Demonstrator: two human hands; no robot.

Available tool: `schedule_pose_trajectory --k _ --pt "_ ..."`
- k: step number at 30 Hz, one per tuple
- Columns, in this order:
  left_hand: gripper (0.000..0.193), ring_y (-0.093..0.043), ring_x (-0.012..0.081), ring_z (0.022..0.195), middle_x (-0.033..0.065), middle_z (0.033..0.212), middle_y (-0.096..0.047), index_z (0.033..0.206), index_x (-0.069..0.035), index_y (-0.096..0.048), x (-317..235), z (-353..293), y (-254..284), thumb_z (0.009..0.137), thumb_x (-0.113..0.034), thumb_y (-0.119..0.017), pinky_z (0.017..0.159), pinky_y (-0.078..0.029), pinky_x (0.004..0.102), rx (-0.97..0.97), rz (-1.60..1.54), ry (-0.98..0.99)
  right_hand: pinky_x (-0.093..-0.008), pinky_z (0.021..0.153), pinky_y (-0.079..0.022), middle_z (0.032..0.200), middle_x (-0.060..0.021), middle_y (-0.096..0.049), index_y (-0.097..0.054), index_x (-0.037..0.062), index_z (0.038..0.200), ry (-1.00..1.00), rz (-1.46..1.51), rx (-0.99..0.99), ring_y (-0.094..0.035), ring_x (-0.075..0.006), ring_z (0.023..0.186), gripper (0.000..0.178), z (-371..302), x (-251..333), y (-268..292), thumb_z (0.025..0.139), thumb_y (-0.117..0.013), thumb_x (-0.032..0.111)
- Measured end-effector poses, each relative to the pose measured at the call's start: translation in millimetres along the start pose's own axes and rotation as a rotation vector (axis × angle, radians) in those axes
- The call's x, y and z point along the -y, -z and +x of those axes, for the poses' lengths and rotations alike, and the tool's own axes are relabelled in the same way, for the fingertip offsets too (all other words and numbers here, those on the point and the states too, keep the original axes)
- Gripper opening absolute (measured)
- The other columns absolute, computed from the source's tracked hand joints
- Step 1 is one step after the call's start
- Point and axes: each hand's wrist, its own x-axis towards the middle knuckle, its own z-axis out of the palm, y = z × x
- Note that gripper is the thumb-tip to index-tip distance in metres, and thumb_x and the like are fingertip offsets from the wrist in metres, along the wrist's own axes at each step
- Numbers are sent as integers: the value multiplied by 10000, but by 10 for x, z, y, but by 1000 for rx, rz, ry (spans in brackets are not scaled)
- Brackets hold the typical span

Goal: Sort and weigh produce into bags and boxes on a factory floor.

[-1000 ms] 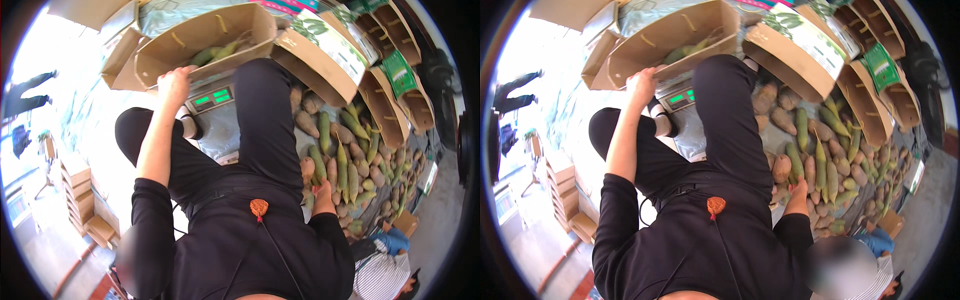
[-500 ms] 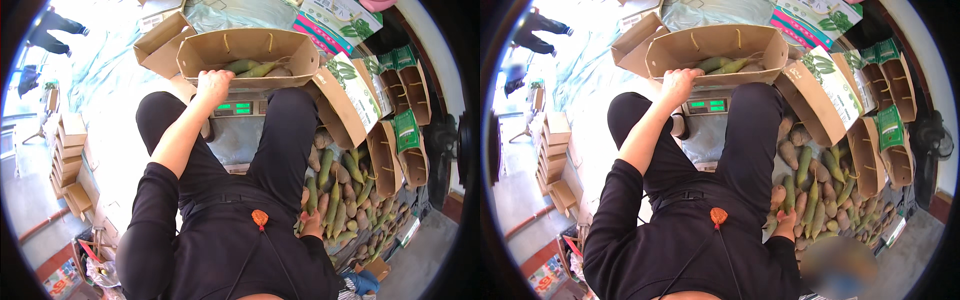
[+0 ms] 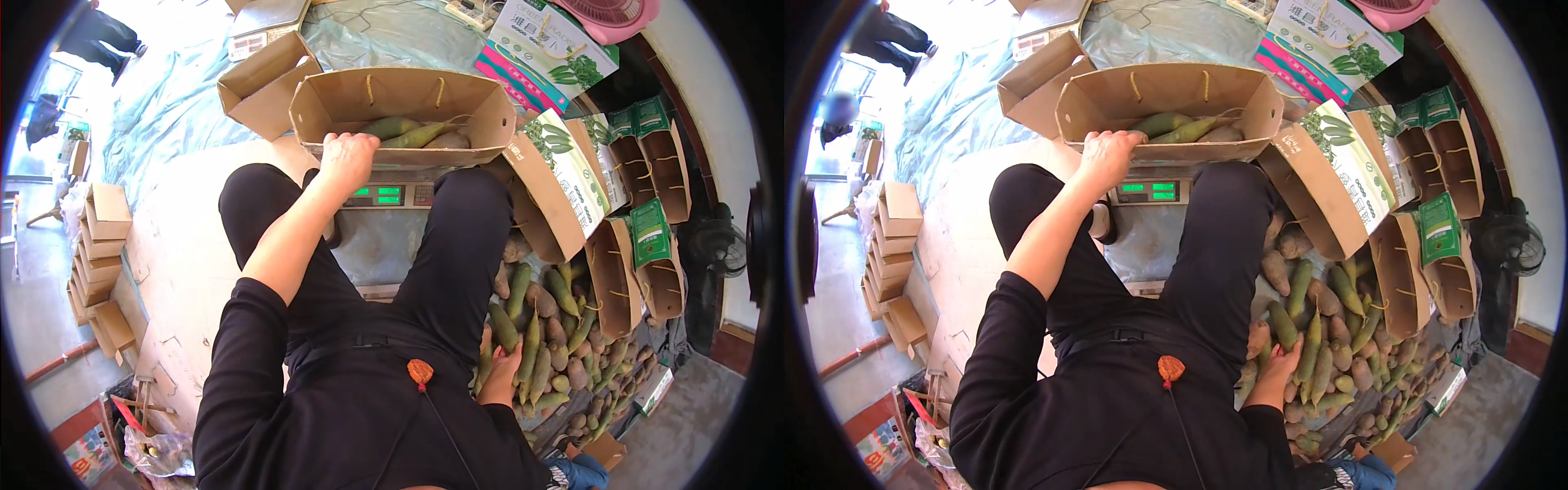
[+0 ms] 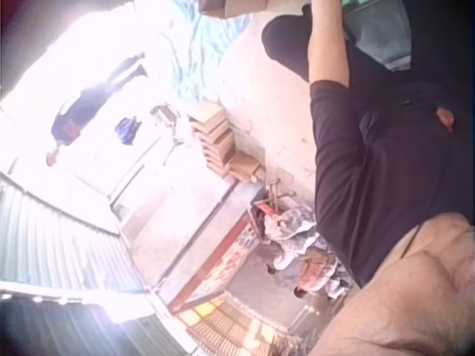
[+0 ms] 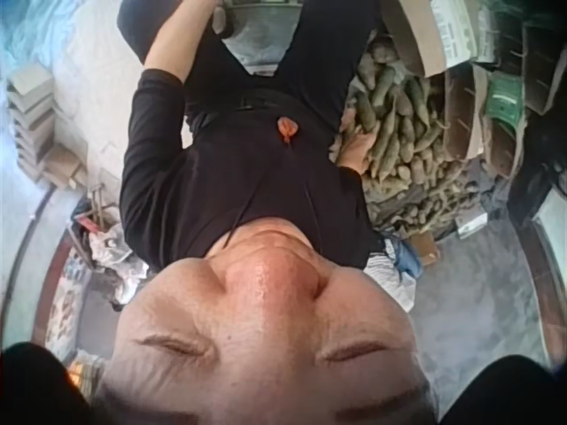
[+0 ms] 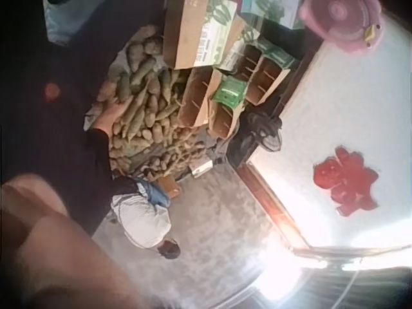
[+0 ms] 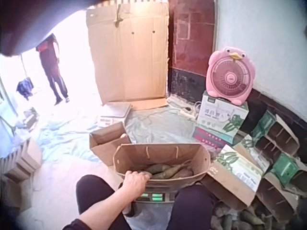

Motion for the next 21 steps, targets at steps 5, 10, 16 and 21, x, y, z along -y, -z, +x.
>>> schedule_pose_trajectory --k 5,10,16,21 --pt "147 -624 253 843 51 851 -642 802 -117 -626 30 -29 0 688 -31 -593 737 -409 402 -5 -6 9 -307 692 -487 993 -117 -587 -521 -6 1083 440 -303 -129 -582 -221 845 406 -399 78 -529 763 -742 110" --pt "161 -625 244 854 37 865 -643 818 -123 -626 -25 12 30 679 -41 -612 740 -408 398 41 23 -16 -312 746 -484 985 -96 -576 -493 -25 1065 1066 -671 241 -566 -183 877 386 -421 333 -994 769 -727 58" --pt "329 -625 258 898 70 912 -658 1011 -152 -635 -10 -3 133 723 -12 -560 758 -421 405 131 62 12 -313 874 -460 1083 -126 -553 -456 -43 1127 1233 -426 606 -552 -193 985 335 -2151 981 -2062 829 -610 -29" --pt "312 -627 259 898 64 919 -659 993 -146 -636 -11 12 123 720 -13 -565 757 -422 404 134 44 11 -362 974 -411 1160 -182 -553 -433 -61 1184 1298 -118 1033 -543 -234 1067 354 -3164 1309 -2788 861 -573 -23"
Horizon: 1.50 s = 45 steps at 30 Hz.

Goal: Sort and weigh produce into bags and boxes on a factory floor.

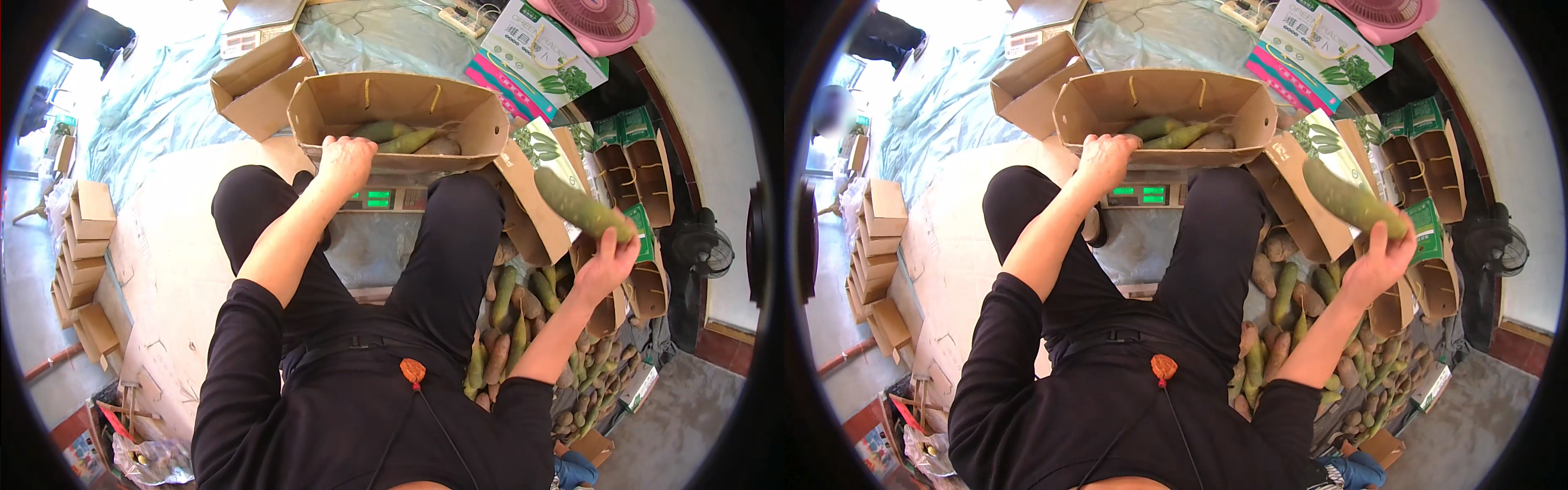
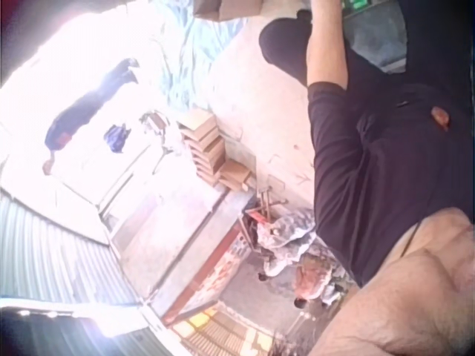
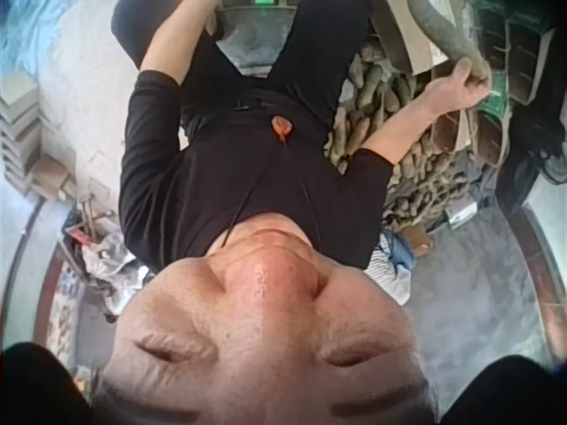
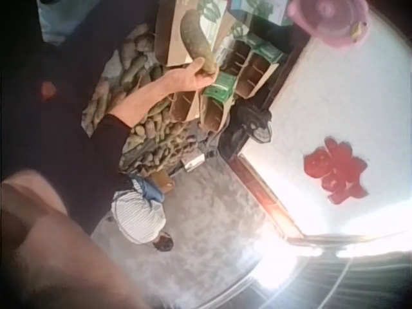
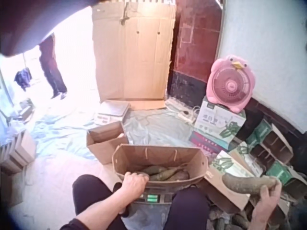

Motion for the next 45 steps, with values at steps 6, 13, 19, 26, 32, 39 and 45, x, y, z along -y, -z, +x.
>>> schedule_pose_trajectory --k 6,13,19,26,32,39,45 --pt "281 -625 260 887 58 907 -657 956 -138 -638 -12 4 -1 712 -15 -574 754 -420 404 -2 -10 8 -341 984 -409 1192 -191 -556 -446 -46 1230 51 157 284 -543 -224 1091 371 383 125 -998 888 -572 24" --pt "270 -623 261 898 55 898 -656 948 -136 -641 -29 -16 24 711 -22 -580 768 -418 403 16 -16 28 -308 893 -431 1085 -81 -628 -628 52 1079 447 -441 577 -574 -201 989 305 202 -43 -1737 779 -677 43" --pt "284 -633 269 879 72 897 -662 992 -160 -638 -37 30 -57 736 -50 -583 750 -444 422 14 4 -15 -290 859 -445 1001 -64 -659 -659 42 1032 198 -439 524 -590 -184 951 234 -39 -487 -1111 799 -655 57" --pt "203 -653 254 859 60 898 -662 982 -165 -610 25 85 -118 784 -120 -595 701 -477 440 -4 84 -26 -248 780 -478 935 -68 -664 -639 -11 1052 -458 -400 210 -605 -113 853 226 -763 -1367 715 841 -623 69" --pt "406 -620 299 970 119 1027 -655 1229 -225 -566 33 87 -43 827 -172 -579 833 -461 446 47 24 -23 -255 722 -471 892 -55 -659 -637 -6 1060 -847 -630 5 -596 -129 793 254 -1871 -1744 1962 815 -637 60" --pt "364 -606 313 981 131 990 -657 1196 -182 -577 -18 27 27 832 -175 -572 840 -449 445 42 29 -25 -269 654 -468 868 -59 -650 -630 -12 1056 -1190 -671 -70 -585 -152 735 272 -2773 -1895 2434 791 -652 47" --pt "297 -608 317 972 143 1017 -646 1119 -114 -583 -46 130 -84 833 -191 -580 846 -449 441 52 24 -21 -333 829 -492 962 -155 -673 -674 66 981 -1107 -911 185 -644 -262 931 208 -3407 -2058 2739 795 -589 107"
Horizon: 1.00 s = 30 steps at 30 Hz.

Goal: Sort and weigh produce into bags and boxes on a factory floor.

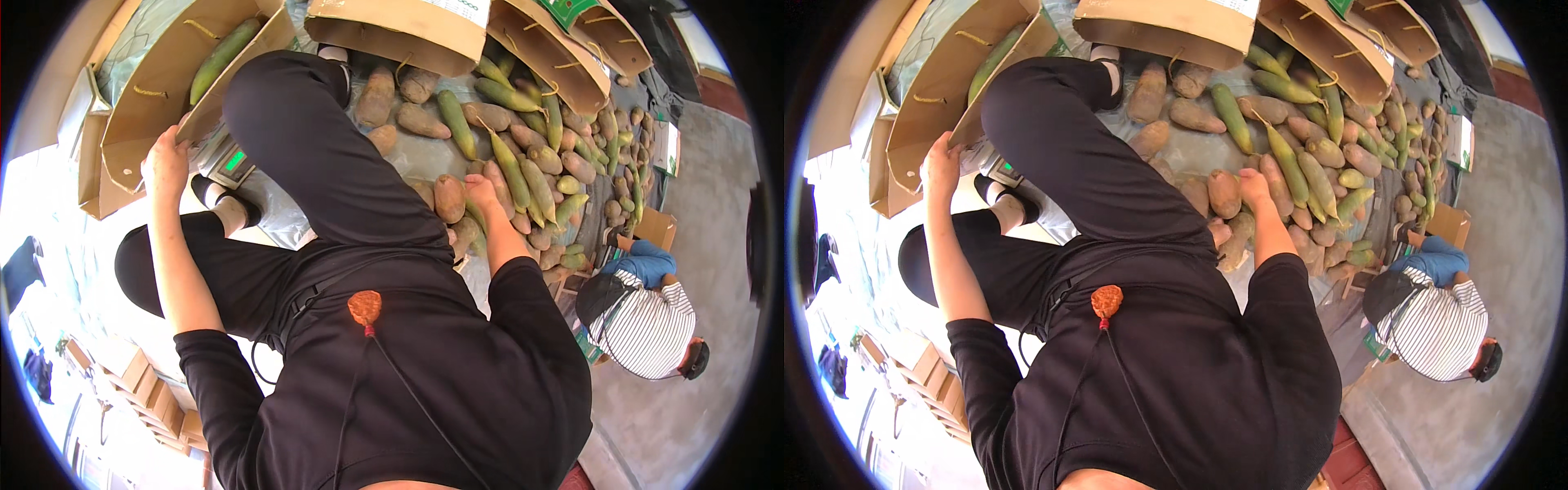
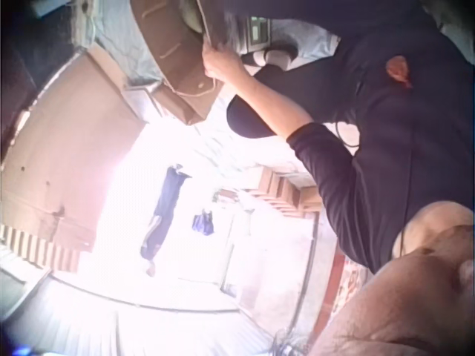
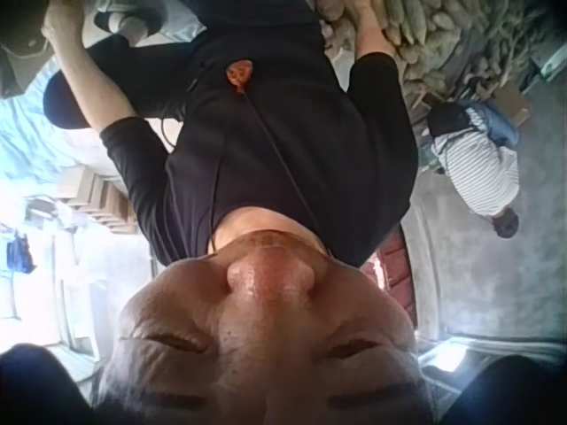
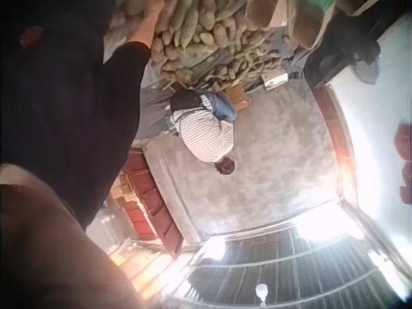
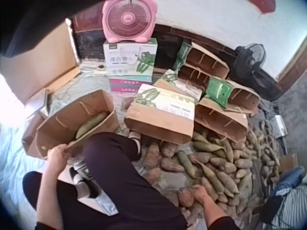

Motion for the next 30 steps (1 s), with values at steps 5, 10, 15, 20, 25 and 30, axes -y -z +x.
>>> schedule_pose_trajectory --k 5,10,15,20,25,30 --pt "279 -606 320 977 137 1020 -644 1106 -102 -577 22 -3 -12 843 -197 -583 843 -451 440 -1 -6 -16 -353 813 -493 947 -145 -661 -656 71 1013 -89 -223 -104 -627 -277 908 264 -234 38 10 754 -609 81" --pt "294 -610 313 974 134 1028 -644 1118 -96 -574 85 -14 -26 840 -189 -588 847 -452 437 18 17 8 -439 854 -482 1081 -175 -613 -619 120 1063 -289 -295 -416 -592 -342 1012 277 -360 410 515 790 -573 142" --pt "337 -606 310 988 133 1056 -639 1145 -96 -579 107 -68 24 822 -188 -605 858 -454 423 -16 39 41 -434 912 -459 1165 -191 -574 -574 42 1115 -729 -210 -644 -569 -359 1052 551 -399 432 867 678 -754 327" --pt "333 -591 330 1005 149 1071 -630 1134 -95 -583 -41 -8 21 814 -181 -610 865 -453 412 -2 17 9 -394 964 -437 1218 -231 -536 -465 56 1285 -585 -88 -548 -537 -363 1116 836 -247 -364 847 594 -810 374" --pt "270 -607 310 959 131 993 -646 1069 -96 -606 -61 -103 107 807 -164 -608 823 -452 433 -51 -4 -12 -381 932 -451 1148 -231 -583 -499 4 1239 -484 -206 -429 -568 -332 1073 768 -369 -66 884 620 -804 341" --pt "368 -610 271 977 80 1026 -647 1179 -182 -588 -21 -92 97 813 -151 -612 845 -439 425 -26 5 19 -348 684 -486 858 -149 -632 -586 -13 1026 -303 -121 -436 -611 -256 767 545 -408 -90 904 647 -799 317"
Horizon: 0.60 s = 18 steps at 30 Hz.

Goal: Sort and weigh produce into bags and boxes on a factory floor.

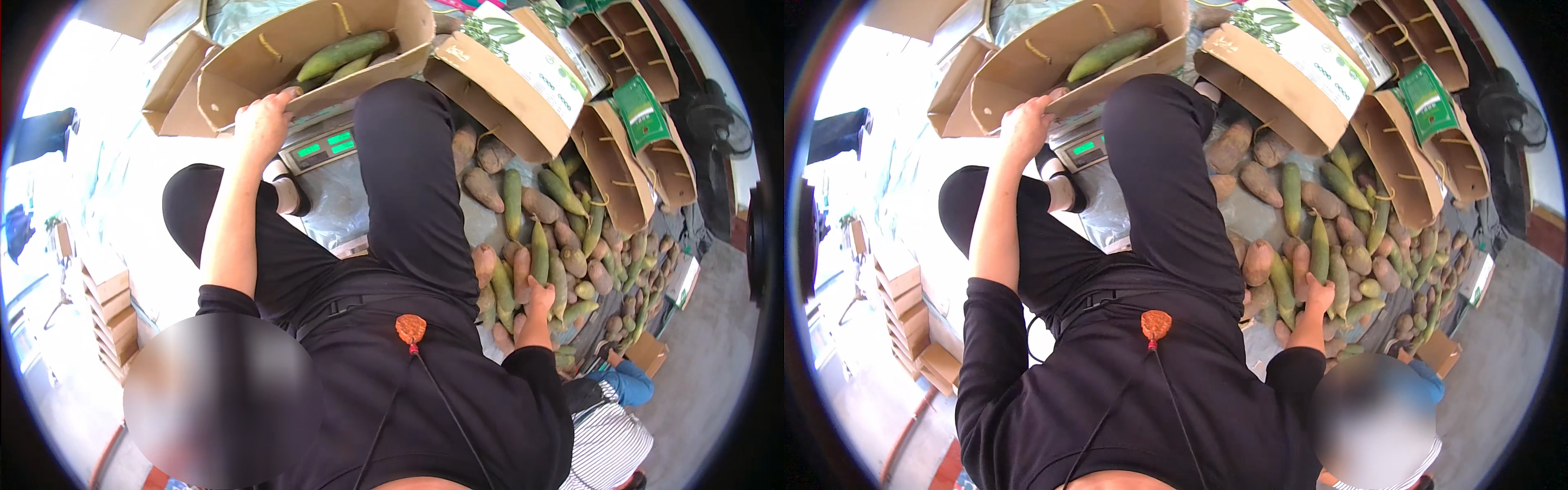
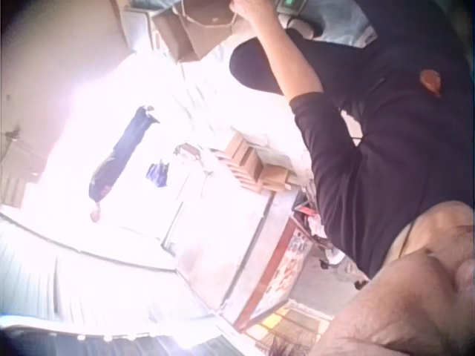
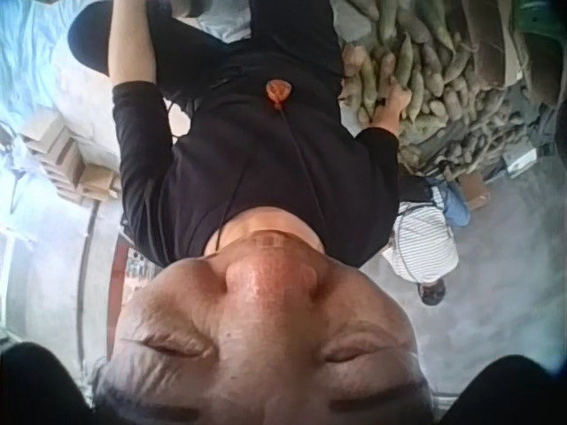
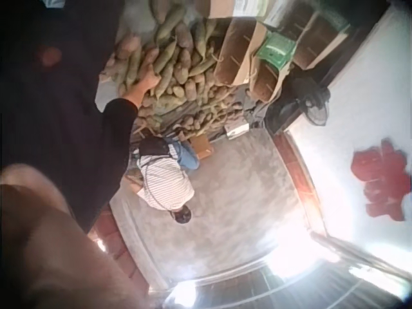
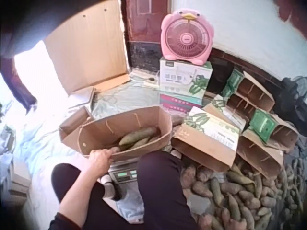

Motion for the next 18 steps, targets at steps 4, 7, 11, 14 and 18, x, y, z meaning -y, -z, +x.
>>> schedule_pose_trajectory --k 4,7,11,14,18 --pt "360 -608 269 977 83 1018 -648 1175 -187 -596 61 -77 91 816 -175 -622 866 -426 424 4 -66 15 -309 488 -424 616 -69 -550 -606 8 876 -199 252 233 -510 -172 515 436 -275 499 172 700 -756 377" --pt "282 -574 298 1033 113 1013 -629 1083 -92 -601 34 -108 182 813 -171 -622 888 -418 446 15 -110 26 -293 465 -398 659 -59 -546 -604 25 916 -288 487 277 -496 -164 488 465 -301 448 181 693 -763 400" --pt "290 -559 292 1061 99 1027 -622 1100 -105 -598 39 -168 246 821 -181 -619 890 -414 442 31 -100 46 -254 521 -419 724 -15 -560 -611 77 952 -244 693 353 -501 -133 535 414 -536 688 245 738 -726 412" --pt "288 -557 289 1061 94 1026 -622 1099 -108 -599 69 -197 255 822 -186 -620 892 -414 442 20 -103 47 -252 566 -433 776 -2 -572 -607 81 963 -62 802 423 -516 -115 593 349 -584 1099 386 777 -704 359" --pt "295 -563 285 1051 93 1019 -621 1107 -117 -598 90 -176 212 824 -196 -623 886 -416 444 6 -99 32 -257 643 -451 1013 -21 -592 -583 76 1074 368 788 513 -556 -110 835 358 -662 2019 674 828 -639 329"
